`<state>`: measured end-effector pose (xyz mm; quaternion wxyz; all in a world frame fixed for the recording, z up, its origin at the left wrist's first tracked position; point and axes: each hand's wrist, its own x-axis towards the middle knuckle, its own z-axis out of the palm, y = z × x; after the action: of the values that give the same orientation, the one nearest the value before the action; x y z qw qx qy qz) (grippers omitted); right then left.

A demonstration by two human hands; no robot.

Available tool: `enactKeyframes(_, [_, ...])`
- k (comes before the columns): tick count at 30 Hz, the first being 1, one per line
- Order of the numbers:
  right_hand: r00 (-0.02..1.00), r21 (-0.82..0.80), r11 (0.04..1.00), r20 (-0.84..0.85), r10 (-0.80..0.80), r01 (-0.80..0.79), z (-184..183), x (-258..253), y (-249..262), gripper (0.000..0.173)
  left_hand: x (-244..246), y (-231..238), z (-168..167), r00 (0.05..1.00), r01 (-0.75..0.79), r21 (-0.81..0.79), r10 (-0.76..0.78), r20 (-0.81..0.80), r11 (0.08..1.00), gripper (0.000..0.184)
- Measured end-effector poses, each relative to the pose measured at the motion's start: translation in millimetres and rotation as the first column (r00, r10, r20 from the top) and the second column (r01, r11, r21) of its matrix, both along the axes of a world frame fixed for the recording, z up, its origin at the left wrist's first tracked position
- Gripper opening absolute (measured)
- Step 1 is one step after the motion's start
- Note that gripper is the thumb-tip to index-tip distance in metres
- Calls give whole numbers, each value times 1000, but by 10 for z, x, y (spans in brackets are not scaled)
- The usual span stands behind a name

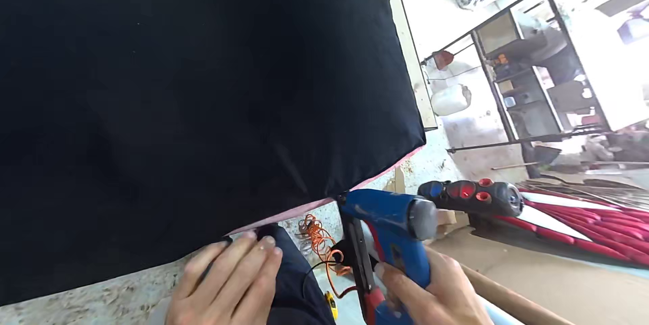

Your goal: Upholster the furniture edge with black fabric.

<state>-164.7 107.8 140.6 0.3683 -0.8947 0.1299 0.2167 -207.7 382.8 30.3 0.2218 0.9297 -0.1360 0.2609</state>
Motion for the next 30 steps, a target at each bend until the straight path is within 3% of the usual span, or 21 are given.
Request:
enactKeyframes(3, [961,164,964,150,-234,209,160,-274,-60,24,-7,364,226,997,-68,5,67,39,998,15])
enactKeyframes(5, [930,162,961,261,-259,223,246,-302,-128,26,27,603,370,995,-94,17,94,16,995,20])
enactKeyframes(6, [930,103,981,316,-186,161,289,-247,-183,30,51,713,417,997,-80,43,81,-18,996,26])
enactKeyframes(8, [920,-205,979,386,64,18,371,48,-265,46,157,877,485,996,-1,98,10,-87,995,37])
enactKeyframes(10, [897,-501,866,382,221,-1,363,534,-133,55,275,949,507,985,85,142,-62,-158,986,45])
enactKeyframes(15, [861,-678,732,330,386,-69,-51,1758,-3,58,528,798,510,957,172,268,-97,-273,948,48])
enactKeyframes(18, [871,-675,735,320,371,-65,-93,1930,68,60,669,568,431,923,246,288,-133,-362,925,35])
enactKeyframes(20, [874,-652,757,339,347,-48,-60,1849,67,58,772,488,199,940,277,295,-193,-282,915,21])
enactKeyframes(24, [858,-519,853,461,226,54,53,1308,30,54,960,545,-191,931,362,272,-358,-64,892,20])
enactKeyframes(30, [867,-190,943,473,-157,274,-29,44,70,52,966,546,-286,879,475,184,-474,-52,860,22])
